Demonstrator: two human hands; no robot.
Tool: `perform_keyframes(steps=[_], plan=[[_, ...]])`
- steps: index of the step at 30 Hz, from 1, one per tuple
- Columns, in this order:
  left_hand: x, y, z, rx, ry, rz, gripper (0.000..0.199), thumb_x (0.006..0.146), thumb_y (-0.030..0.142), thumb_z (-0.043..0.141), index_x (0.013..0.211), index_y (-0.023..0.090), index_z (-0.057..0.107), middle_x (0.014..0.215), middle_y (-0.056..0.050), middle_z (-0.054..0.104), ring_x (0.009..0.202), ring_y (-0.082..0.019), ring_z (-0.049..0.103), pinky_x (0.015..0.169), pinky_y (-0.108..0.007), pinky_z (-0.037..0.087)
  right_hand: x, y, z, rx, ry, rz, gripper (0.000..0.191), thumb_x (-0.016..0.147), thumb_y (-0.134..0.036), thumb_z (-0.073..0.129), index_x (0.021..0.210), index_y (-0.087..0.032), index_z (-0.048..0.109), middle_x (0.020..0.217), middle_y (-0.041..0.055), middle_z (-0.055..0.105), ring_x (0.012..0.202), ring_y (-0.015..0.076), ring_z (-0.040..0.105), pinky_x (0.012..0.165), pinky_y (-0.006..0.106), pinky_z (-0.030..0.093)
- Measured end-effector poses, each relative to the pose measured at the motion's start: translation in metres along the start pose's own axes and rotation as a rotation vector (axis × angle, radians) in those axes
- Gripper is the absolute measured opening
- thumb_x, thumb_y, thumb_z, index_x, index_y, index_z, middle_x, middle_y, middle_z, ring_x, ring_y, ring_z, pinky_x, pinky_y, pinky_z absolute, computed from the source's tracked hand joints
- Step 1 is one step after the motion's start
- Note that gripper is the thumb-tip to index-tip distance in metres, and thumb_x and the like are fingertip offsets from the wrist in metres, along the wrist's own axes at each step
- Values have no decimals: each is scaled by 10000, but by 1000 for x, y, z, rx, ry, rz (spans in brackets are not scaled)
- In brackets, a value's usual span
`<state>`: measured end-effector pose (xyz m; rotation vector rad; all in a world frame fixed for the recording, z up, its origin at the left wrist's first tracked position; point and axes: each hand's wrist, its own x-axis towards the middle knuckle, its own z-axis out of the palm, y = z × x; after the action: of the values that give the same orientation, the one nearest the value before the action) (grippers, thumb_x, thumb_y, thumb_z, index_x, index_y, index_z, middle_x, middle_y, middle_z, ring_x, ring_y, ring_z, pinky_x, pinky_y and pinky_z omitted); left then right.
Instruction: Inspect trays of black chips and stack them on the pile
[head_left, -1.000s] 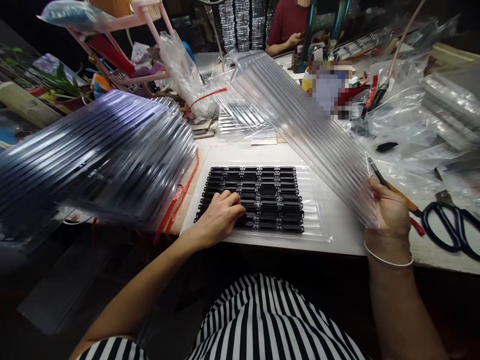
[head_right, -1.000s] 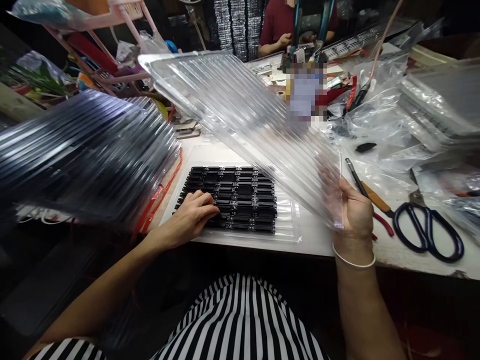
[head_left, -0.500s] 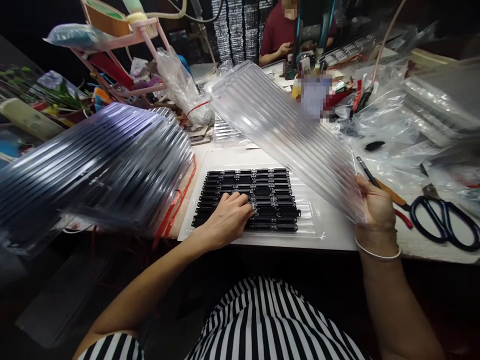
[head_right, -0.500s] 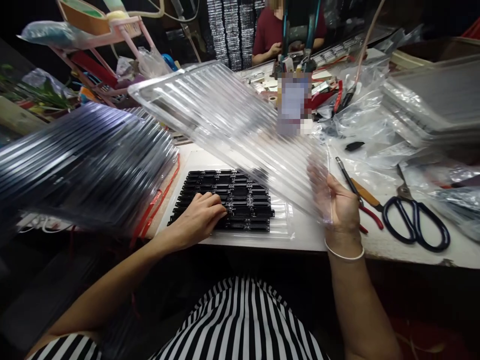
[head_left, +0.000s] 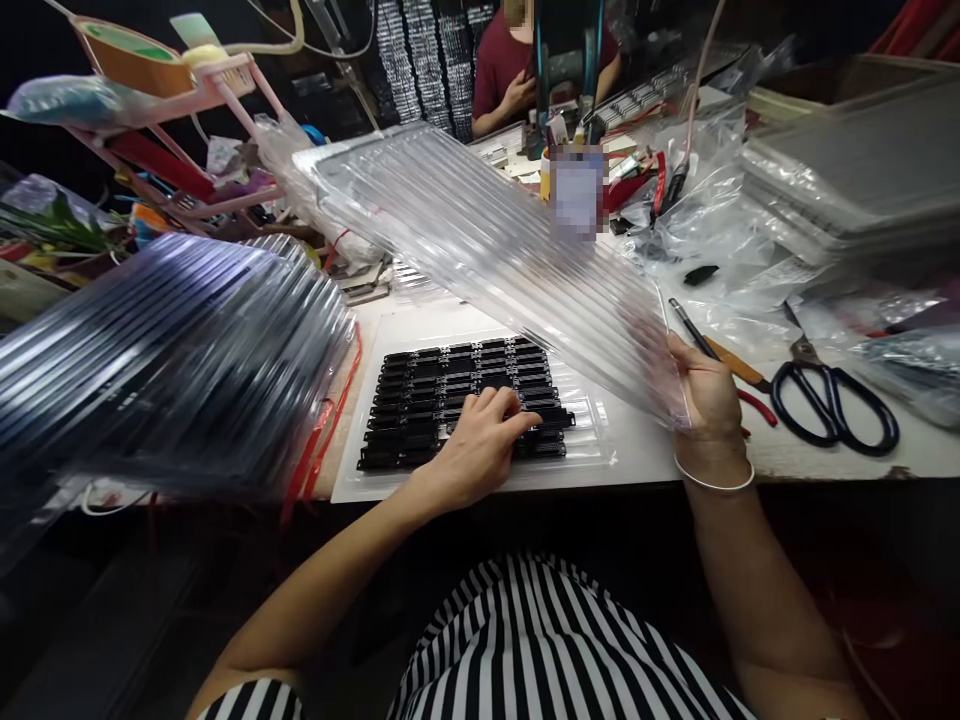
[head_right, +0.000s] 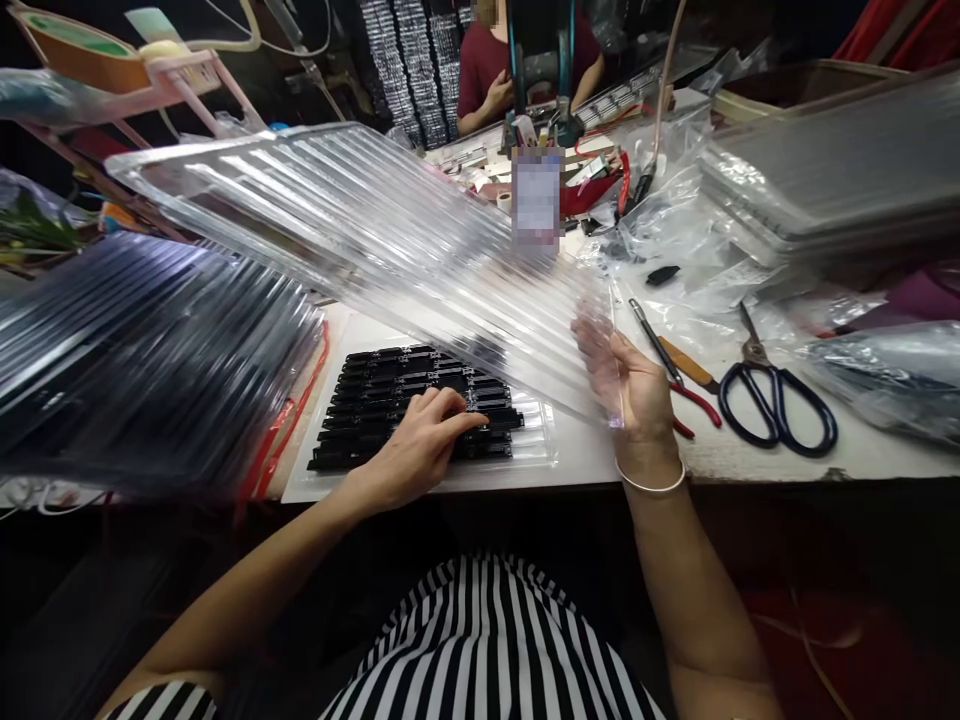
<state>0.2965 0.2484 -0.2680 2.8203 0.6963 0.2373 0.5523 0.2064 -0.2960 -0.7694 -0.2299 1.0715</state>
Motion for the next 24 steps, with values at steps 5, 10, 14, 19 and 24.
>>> perform_keyframes(steps=[5, 10, 14, 19, 24], plan=[[11, 9, 7, 34, -43, 25, 437, 755, -14, 414, 1099, 165, 616, 979, -90, 530, 871, -209, 413, 738, -358, 331, 1, 0, -1, 5, -3, 13, 345, 886, -100, 354, 959, -125, 690, 1091, 70, 694, 1133, 174, 583, 1081, 326, 367], [9, 8, 2, 24, -70, 8, 403, 781, -4, 402, 1044, 178, 648, 979, -86, 532, 882, -207, 414, 748, -357, 330, 1, -1, 0, 22, -4, 23, 356, 890, -98, 337, 979, -114, 681, 1089, 73, 694, 1118, 170, 593, 1064, 317, 386], [9, 9, 2, 28, -89, 1, 375, 774, -2, 416, 1001, 176, 656, 989, -88, 542, 895, -211, 420, 749, -361, 335, -1, -1, 0, 31, -8, 13, 338, 881, -97, 355, 991, -128, 673, 1115, 59, 685, 1134, 171, 582, 1048, 338, 407], [6, -2, -8, -40, 48, -69, 321, 821, 20, 396, 919, 183, 655, 968, -74, 566, 895, -200, 454, 761, -365, 350, -3, 0, 1, 38, -18, 4, 330, 868, -98, 373, 1029, -107, 660, 1208, 87, 636, 1150, 168, 570, 1028, 305, 425], [0, -35, -29, -26, 222, -239, 316, 849, 46, 389, 922, 189, 662, 938, -62, 555, 906, -198, 466, 805, -376, 369, -3, -1, 2, 43, 26, 47, 346, 881, -91, 347, 1025, -73, 662, 1137, 109, 670, 1090, 150, 609, 1001, 239, 441]])
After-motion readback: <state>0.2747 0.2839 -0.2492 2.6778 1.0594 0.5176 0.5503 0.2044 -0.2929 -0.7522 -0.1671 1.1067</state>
